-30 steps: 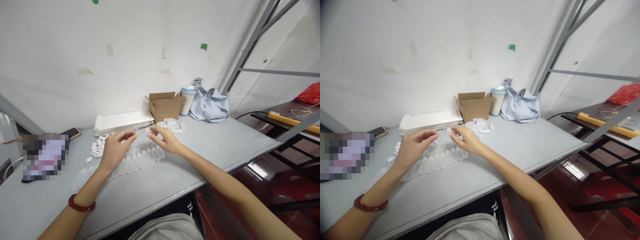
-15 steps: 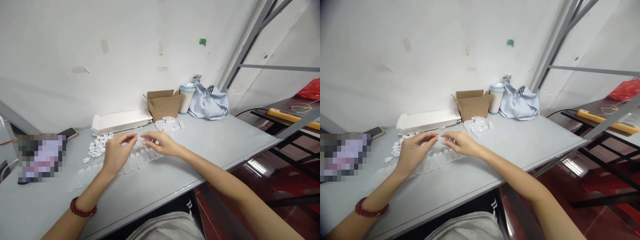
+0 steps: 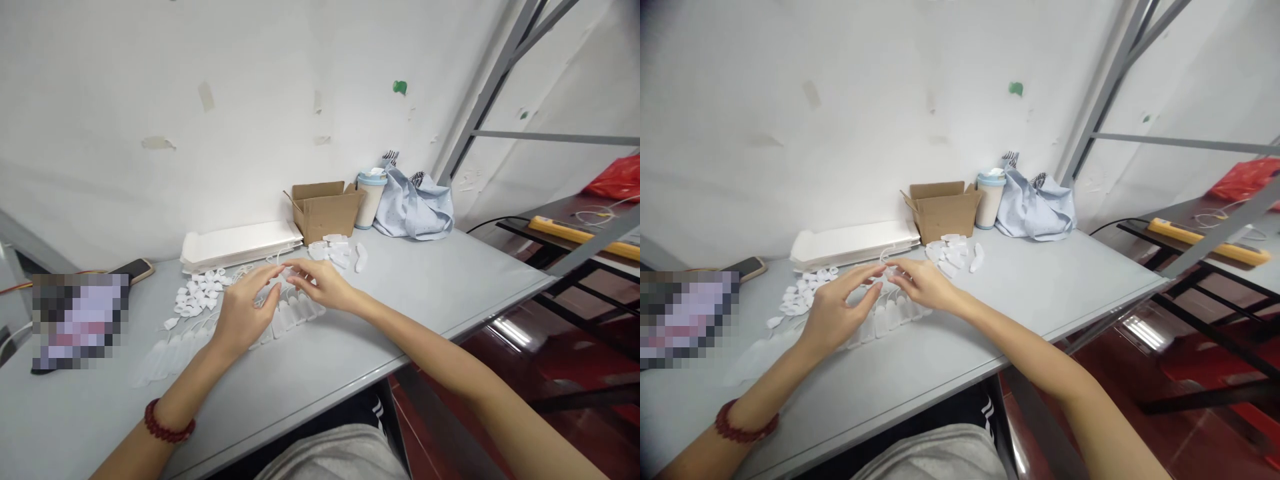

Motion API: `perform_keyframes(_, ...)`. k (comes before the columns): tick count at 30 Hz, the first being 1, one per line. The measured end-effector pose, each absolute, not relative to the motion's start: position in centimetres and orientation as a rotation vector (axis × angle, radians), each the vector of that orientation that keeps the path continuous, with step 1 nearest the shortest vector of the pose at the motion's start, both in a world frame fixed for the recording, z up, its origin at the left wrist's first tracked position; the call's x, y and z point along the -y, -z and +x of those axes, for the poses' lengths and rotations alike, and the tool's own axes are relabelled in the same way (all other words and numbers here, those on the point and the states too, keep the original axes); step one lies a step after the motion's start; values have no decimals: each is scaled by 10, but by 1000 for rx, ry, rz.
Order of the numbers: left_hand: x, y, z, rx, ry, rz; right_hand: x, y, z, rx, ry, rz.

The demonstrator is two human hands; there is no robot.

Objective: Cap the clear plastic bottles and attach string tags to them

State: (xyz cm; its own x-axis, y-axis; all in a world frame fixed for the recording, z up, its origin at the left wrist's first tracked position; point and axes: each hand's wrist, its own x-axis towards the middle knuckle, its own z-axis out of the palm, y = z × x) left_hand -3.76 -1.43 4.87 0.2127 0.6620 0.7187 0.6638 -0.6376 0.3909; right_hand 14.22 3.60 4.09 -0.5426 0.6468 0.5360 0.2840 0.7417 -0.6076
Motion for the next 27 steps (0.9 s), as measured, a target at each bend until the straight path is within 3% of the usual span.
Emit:
perform_keyframes(7,16,-37,-29,1313,1383,-2495,-33,-39,138,1936,-672,-769)
perform_keyframes(15,20,-43,-24,1342,1401,-2356,-34,-45,138,1678,-993,-767)
perform_keyframes(22,19,-46,-25,1319,1012,-2215,-23,-54,134,1579,-1319,-742)
perform_keyframes(27,16,-49,-22,1350,988,-2238,-23,-58,136,1551,-1450,-751)
